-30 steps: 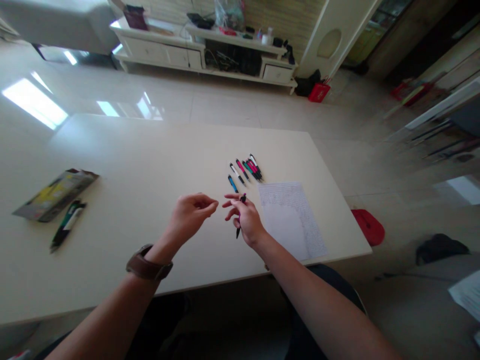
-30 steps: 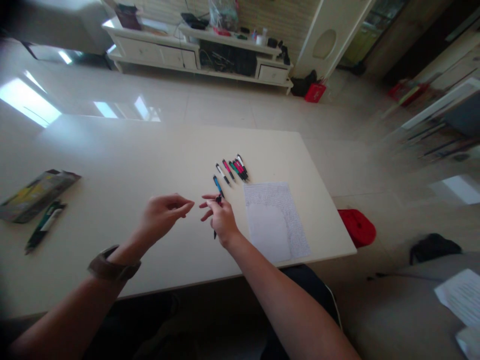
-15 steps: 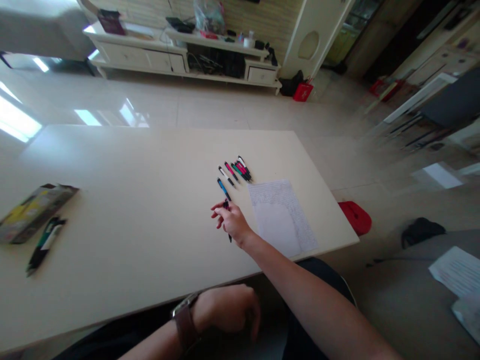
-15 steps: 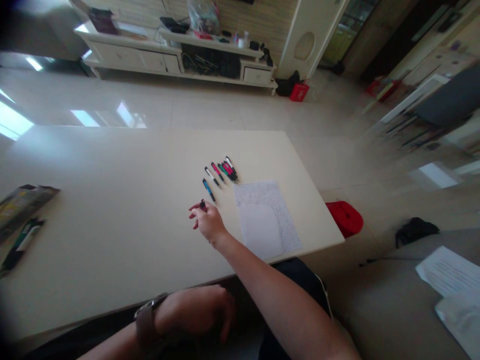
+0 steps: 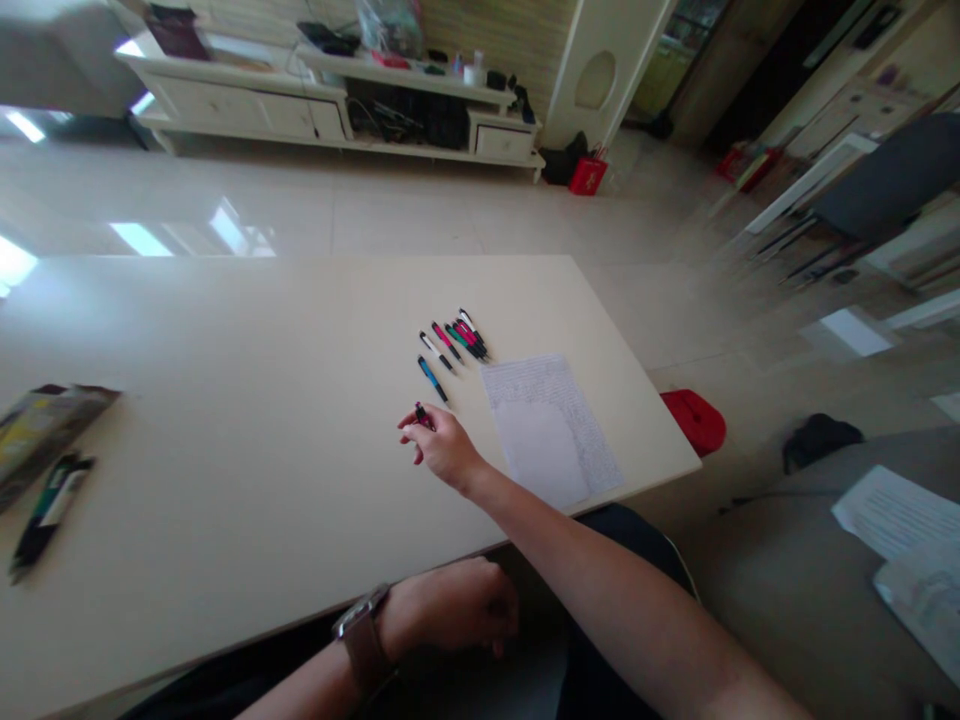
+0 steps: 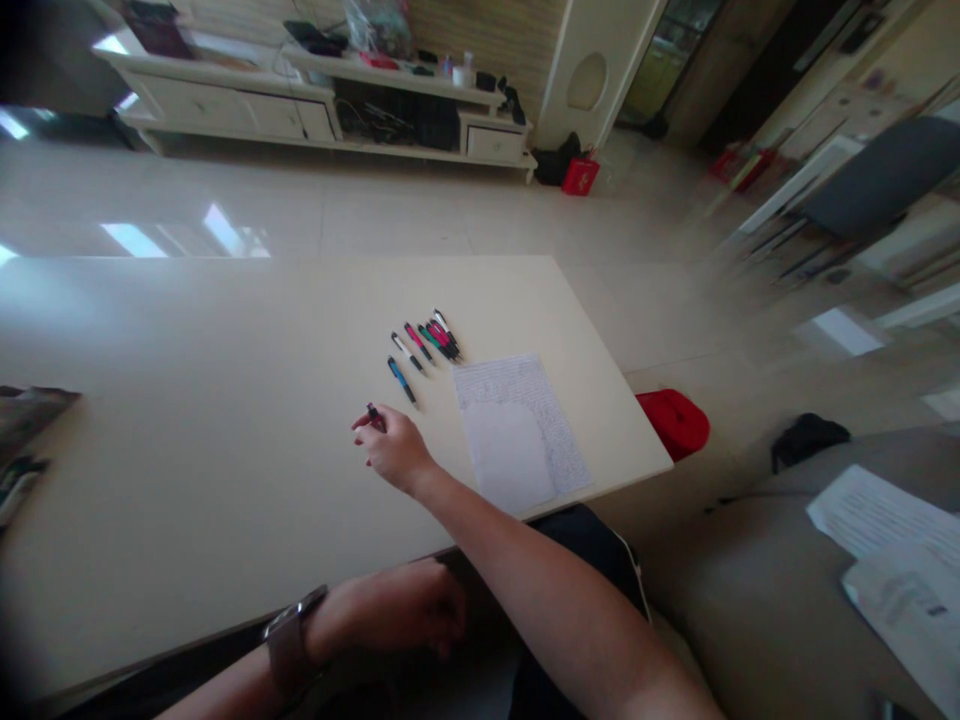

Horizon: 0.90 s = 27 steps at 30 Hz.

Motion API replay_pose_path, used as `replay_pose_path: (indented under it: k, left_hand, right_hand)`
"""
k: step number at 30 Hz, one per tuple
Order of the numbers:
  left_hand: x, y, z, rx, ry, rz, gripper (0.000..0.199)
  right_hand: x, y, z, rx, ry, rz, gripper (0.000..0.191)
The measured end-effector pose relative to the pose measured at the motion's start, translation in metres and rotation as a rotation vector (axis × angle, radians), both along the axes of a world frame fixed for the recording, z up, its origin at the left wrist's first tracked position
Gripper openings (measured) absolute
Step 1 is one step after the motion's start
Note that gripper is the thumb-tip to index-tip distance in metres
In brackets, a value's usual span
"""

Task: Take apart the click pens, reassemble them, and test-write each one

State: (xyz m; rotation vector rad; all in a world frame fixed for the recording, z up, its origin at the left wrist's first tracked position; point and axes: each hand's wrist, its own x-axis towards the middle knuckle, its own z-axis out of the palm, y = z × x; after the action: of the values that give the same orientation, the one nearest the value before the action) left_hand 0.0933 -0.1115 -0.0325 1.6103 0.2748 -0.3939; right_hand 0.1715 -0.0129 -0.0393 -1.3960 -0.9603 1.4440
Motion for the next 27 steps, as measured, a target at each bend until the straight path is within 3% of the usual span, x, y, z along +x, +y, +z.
replay_pose_path:
  k: [4,9,12,18,21,25,27]
  left_hand:
    - [-0.002,-0.001,-0.006,-0.112,0.100,-0.039,0.010]
    - [-0.002,0.001,-0.005,-0.097,0.047,-0.052,0.020]
    - [-0.002,0.002,-0.002,-0.033,-0.032,-0.081,0.037]
    - [-0.003,0.005,-0.001,-0.085,-0.082,-0.091,0.033]
    - [-0.003,0.004,-0.002,-0.016,-0.190,-0.082,0.031]
    - [-0.003,0.002,-0.002,-0.041,-0.029,-0.049,0.019]
    - [-0.002,0.004,-0.003,-0.043,-0.057,-0.067,0.025]
  right_hand:
    - [0.000,0.000,0.001,-0.014,-0.022,0.012,0.005]
    - [-0.002,-0.002,0.008,-0.029,0.027,0.028,0.004]
    - [0.000,-0.002,0.015,-0.129,0.197,0.001,0.010]
    - [0.009,0.002,0.024,-0.283,0.547,-0.126,0.024]
    - [0.009,0.002,0.025,-0.289,0.557,-0.143,0.022]
    - [0.007,0.001,0.025,-0.291,0.542,-0.126,0.022]
    - [0.007,0.001,0.025,-0.291,0.539,-0.124,0.022]
